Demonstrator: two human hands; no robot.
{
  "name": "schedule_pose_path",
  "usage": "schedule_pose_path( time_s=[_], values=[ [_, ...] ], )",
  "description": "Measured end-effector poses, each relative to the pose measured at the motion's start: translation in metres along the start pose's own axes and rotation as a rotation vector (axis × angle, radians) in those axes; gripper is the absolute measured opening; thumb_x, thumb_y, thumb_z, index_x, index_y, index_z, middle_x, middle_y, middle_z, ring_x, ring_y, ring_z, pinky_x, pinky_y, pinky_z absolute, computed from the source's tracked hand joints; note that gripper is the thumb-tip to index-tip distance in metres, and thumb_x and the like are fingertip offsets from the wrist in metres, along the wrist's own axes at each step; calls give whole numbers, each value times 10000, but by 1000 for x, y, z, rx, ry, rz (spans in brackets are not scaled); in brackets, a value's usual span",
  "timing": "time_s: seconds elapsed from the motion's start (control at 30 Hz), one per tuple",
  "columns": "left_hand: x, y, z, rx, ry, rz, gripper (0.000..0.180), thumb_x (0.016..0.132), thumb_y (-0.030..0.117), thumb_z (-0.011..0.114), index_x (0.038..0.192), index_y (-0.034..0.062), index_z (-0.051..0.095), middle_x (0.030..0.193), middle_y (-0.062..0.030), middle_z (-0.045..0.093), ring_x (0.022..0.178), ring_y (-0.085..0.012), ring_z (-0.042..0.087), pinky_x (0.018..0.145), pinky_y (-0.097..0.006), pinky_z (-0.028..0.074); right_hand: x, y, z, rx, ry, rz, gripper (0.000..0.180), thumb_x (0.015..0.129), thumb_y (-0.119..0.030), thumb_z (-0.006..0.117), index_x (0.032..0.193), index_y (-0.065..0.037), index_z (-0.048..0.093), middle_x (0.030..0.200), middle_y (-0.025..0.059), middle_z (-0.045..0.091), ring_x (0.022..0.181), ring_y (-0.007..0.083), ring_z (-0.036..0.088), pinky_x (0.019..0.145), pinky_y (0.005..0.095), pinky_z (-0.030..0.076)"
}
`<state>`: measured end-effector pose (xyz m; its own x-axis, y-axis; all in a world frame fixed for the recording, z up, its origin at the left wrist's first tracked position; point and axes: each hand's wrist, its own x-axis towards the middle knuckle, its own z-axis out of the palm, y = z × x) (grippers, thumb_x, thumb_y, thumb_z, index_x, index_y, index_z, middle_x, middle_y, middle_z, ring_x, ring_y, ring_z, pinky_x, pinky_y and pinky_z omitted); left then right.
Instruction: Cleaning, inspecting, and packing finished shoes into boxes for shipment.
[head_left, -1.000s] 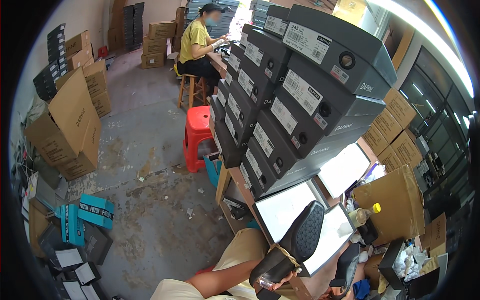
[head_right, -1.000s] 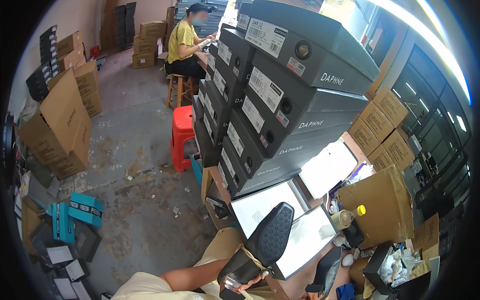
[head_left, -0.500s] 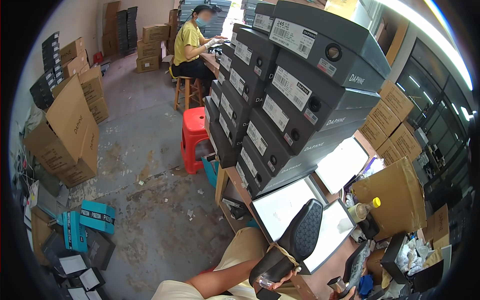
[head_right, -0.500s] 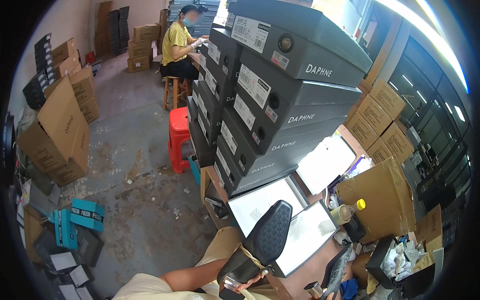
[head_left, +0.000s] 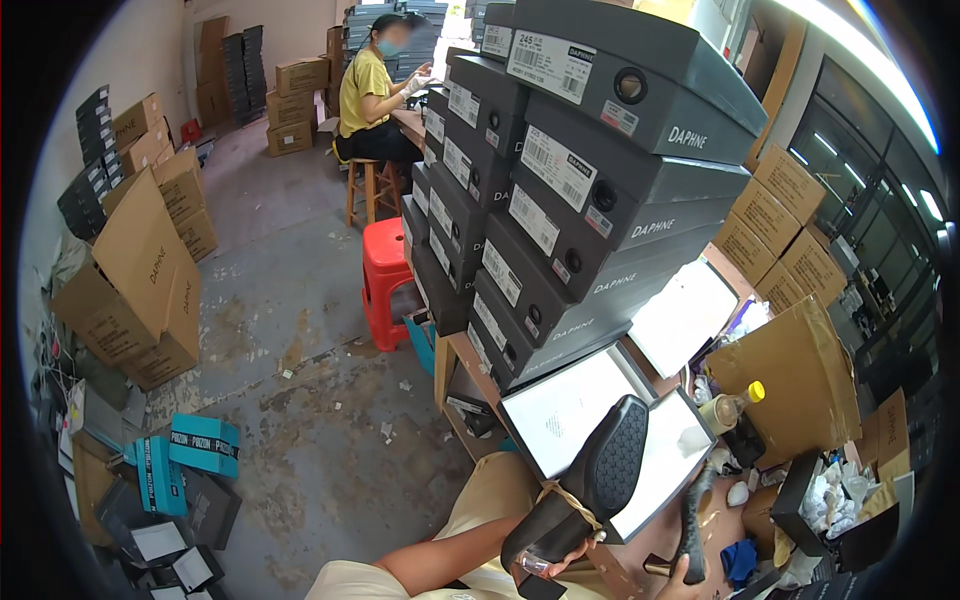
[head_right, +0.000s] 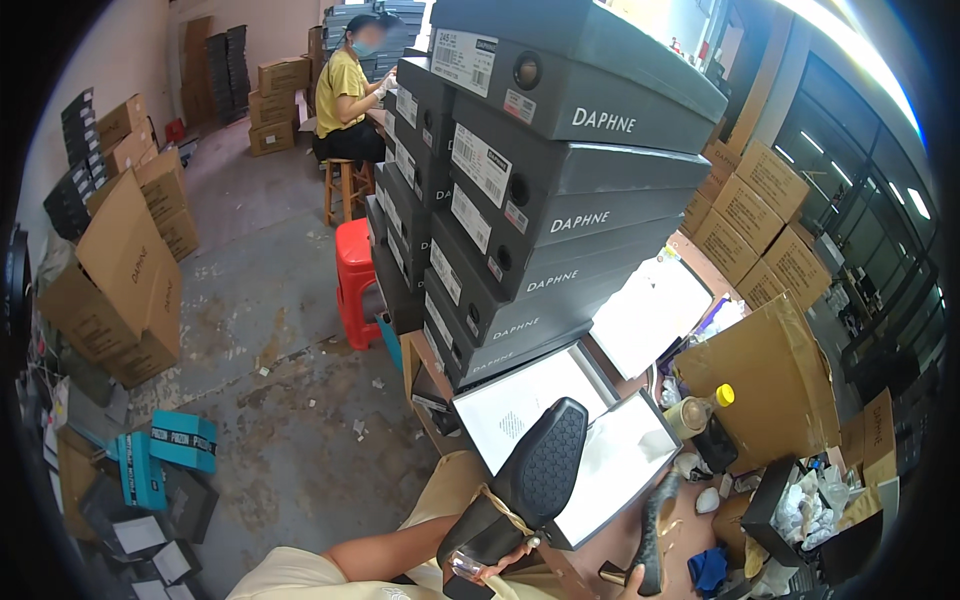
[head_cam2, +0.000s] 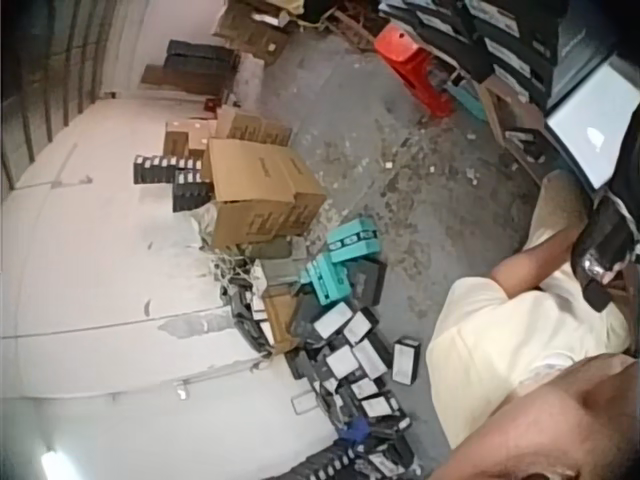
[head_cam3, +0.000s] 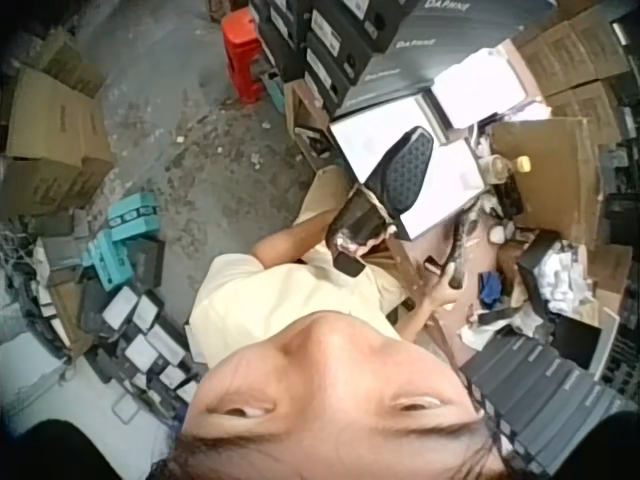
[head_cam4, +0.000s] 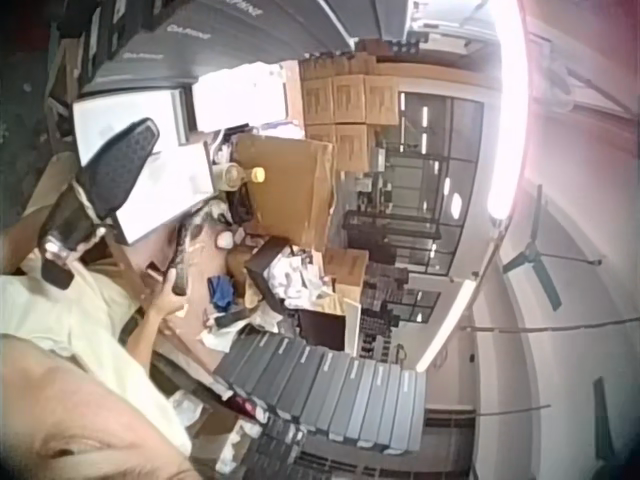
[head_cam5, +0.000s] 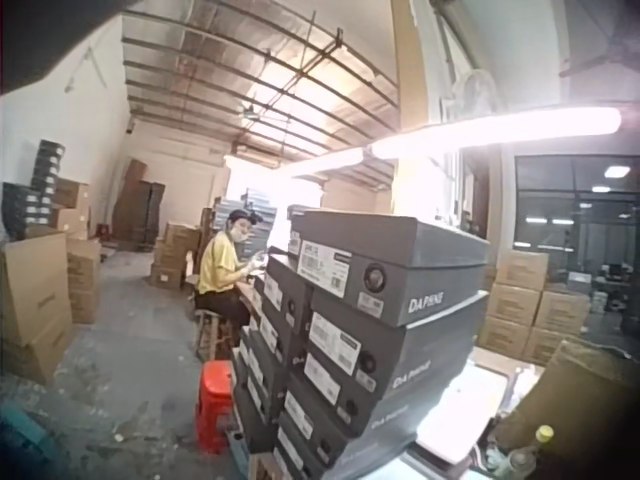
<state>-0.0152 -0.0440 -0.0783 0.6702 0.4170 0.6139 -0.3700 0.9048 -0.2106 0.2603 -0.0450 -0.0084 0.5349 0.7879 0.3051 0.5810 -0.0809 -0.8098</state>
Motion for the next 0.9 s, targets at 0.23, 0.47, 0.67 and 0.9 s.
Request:
schedule_pose_path(
  time_s=[0.23,0.47,0.67,0.9],
  values=[
    [14,-3,15,204,101,76,447,935,276,509,1300,40,407,1045,-172,572,849,-295,597,705,-441,489,-7,-32,4,-569,51,-492,526,785,-278,736,1152,57,563,1065,179,640,938,285,623,840,369,481],
    [34,-25,61,960,517,231,416,944,306,494,1258,34,475,999,-147,594,752,-228,606,623,-388,505,-37,-105,-1,178,-589,-221,378,818,-138,679,1140,18,556,912,132,639,757,205,616,684,317,498],
    [48,-34,92,1736,959,123,340,965,261,476,1188,13,538,894,-67,616,856,-108,555,753,-254,451,-31,-59,17,51,-888,-444,103,850,-21,587,925,25,533,749,64,602,626,91,568,560,232,460],
    [51,-38,87,1706,1036,79,375,962,255,471,1246,13,513,1073,-80,610,960,-125,546,848,-275,433,-26,-22,17,328,-911,-155,77,861,-11,543,927,27,555,775,62,605,618,99,547,554,241,453]
  ],
)
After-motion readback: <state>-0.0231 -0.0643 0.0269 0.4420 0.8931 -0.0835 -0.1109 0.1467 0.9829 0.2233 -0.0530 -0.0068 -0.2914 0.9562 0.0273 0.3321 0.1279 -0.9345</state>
